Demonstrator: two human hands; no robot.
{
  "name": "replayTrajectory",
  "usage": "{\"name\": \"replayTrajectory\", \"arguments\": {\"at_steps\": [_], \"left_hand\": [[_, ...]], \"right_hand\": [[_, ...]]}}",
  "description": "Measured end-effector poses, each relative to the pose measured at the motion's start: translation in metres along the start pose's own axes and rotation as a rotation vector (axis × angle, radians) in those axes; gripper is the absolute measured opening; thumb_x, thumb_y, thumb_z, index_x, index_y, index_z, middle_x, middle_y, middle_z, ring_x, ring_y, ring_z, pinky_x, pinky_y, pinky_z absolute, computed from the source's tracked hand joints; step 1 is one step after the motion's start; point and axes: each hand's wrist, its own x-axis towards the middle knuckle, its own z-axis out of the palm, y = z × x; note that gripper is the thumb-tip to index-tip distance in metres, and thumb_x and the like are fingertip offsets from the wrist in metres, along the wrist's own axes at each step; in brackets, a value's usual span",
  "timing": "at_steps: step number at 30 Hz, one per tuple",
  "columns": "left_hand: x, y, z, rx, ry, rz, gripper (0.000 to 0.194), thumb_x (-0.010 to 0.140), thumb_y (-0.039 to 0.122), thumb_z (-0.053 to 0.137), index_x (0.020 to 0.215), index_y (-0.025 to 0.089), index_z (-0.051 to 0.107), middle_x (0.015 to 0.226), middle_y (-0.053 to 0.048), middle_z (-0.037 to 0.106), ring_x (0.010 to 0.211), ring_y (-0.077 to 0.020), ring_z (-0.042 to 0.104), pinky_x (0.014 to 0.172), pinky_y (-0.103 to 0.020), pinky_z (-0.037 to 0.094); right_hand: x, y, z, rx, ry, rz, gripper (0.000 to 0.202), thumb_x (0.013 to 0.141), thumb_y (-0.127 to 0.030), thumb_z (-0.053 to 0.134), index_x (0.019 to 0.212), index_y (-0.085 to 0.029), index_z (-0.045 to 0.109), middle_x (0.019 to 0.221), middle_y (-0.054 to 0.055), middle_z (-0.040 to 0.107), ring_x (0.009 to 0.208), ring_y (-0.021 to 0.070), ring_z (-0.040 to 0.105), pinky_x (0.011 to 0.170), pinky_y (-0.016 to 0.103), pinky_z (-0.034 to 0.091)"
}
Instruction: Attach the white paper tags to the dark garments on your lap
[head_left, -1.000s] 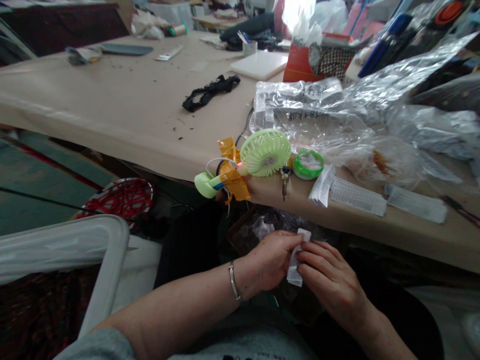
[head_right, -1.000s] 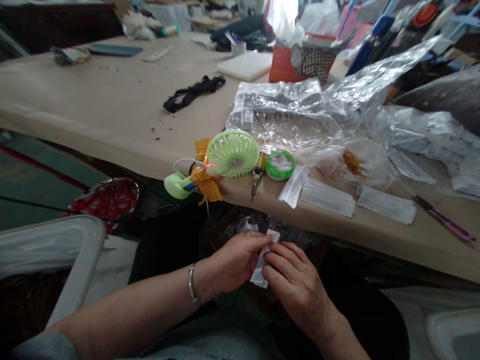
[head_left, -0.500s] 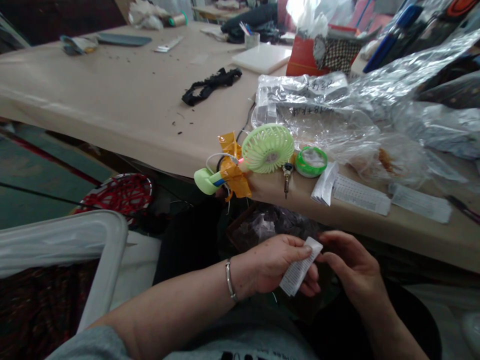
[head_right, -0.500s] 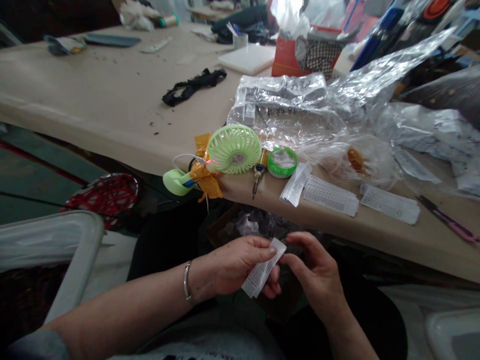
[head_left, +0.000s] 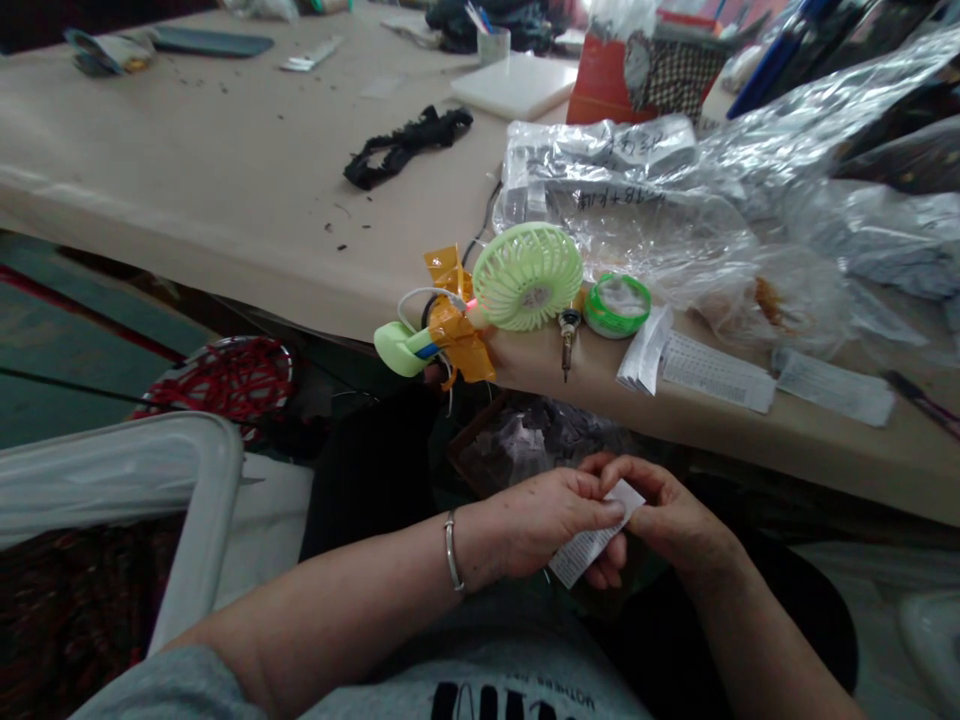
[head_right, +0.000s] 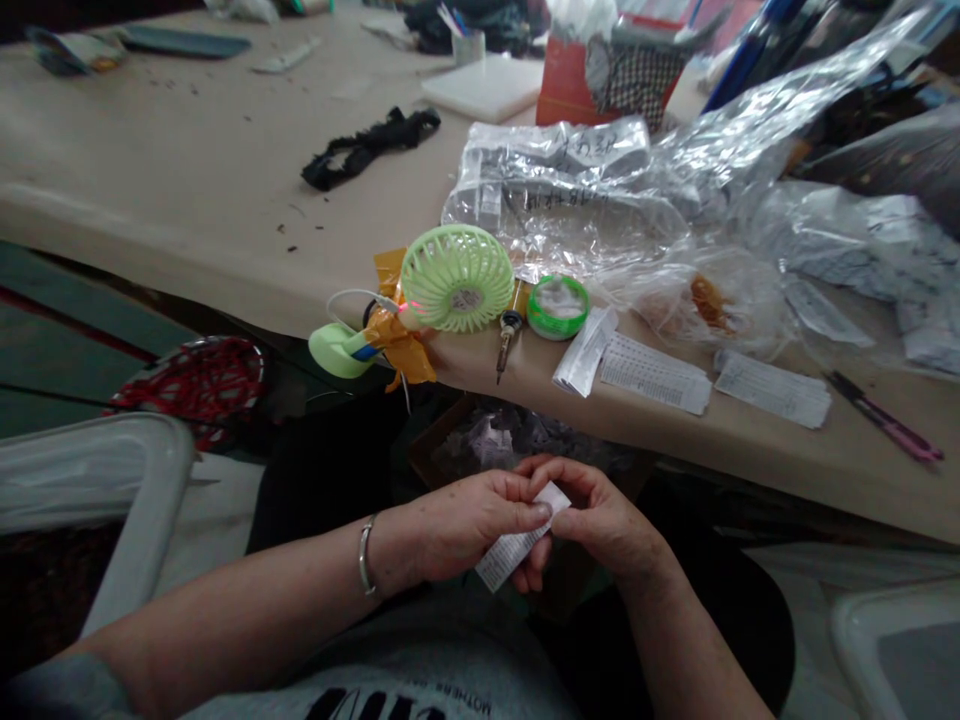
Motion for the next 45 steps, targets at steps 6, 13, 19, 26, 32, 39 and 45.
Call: {"name": "replayTrajectory", "arguments": {"at_steps": [6,13,19,26,32,39,45], "left_hand": [[0.005,-0.003,-0.007,-0.054,0.044,0.064,0.033,0.074,0.046,0.068,0.073,0.014,0.058,0.06,0.0,0.058,0.045,-0.0083,0.053,0.048,-0.021,0.043],[0.003,0.002,-0.009,-0.098,0.088,0.114,0.03,0.077,0.043,0.067,0.077,0.014,0.059,0.058,0.001,0.057,0.046,-0.0087,0.055,0.047,-0.02,0.044],[0.002,0.003,-0.01,-0.105,0.102,0.12,0.031,0.076,0.043,0.068,0.078,0.014,0.059,0.057,0.001,0.056,0.045,-0.0084,0.055,0.047,-0.02,0.045],[0.0,0.004,-0.014,-0.1,0.141,0.126,0.022,0.076,0.035,0.065,0.081,0.014,0.059,0.057,0.002,0.056,0.045,-0.0087,0.055,0.049,-0.021,0.045],[-0.005,0.007,-0.016,-0.067,0.188,0.197,0.032,0.075,0.045,0.062,0.084,0.015,0.058,0.059,0.003,0.054,0.048,-0.0077,0.053,0.048,-0.019,0.041],[-0.007,0.009,-0.018,0.036,0.282,0.303,0.031,0.078,0.046,0.057,0.072,0.016,0.054,0.057,0.002,0.052,0.049,-0.0083,0.049,0.05,-0.02,0.038],[-0.005,0.013,-0.027,0.206,0.367,0.447,0.031,0.085,0.039,0.048,0.068,0.015,0.056,0.06,0.0,0.053,0.055,-0.0101,0.048,0.056,-0.023,0.039]], "right_hand": [[-0.006,-0.008,0.006,-0.453,0.239,-0.181,0.039,0.081,-0.038,0.065,0.118,-0.025,0.059,0.112,0.008,0.066,0.093,0.0204,0.067,0.078,0.032,0.056],[-0.011,-0.013,0.026,-1.12,0.472,-0.444,0.033,0.09,-0.033,0.054,0.12,-0.021,0.058,0.114,0.011,0.062,0.105,0.0232,0.062,0.089,0.036,0.053],[-0.006,-0.01,0.028,-1.133,0.472,-0.472,0.033,0.091,-0.031,0.052,0.122,-0.021,0.055,0.112,0.01,0.063,0.102,0.0228,0.063,0.087,0.036,0.054],[0.002,-0.01,0.032,-0.97,0.487,-0.403,0.035,0.088,-0.033,0.056,0.122,-0.022,0.056,0.11,0.009,0.066,0.099,0.0226,0.064,0.088,0.036,0.053],[0.015,-0.007,0.034,-0.293,0.56,-0.076,0.022,0.083,-0.039,0.064,0.096,-0.021,0.063,0.079,0.002,0.068,0.07,0.0151,0.065,0.065,0.025,0.053],[0.032,-0.005,0.038,-0.012,0.485,-0.017,0.019,0.077,-0.036,0.071,0.075,-0.019,0.063,0.067,-0.002,0.064,0.057,0.0106,0.057,0.057,0.022,0.048],[0.05,-0.024,0.048,-0.13,0.469,-0.104,0.021,0.078,-0.038,0.068,0.071,-0.019,0.061,0.06,-0.002,0.06,0.049,0.0107,0.053,0.048,0.022,0.046]]}}
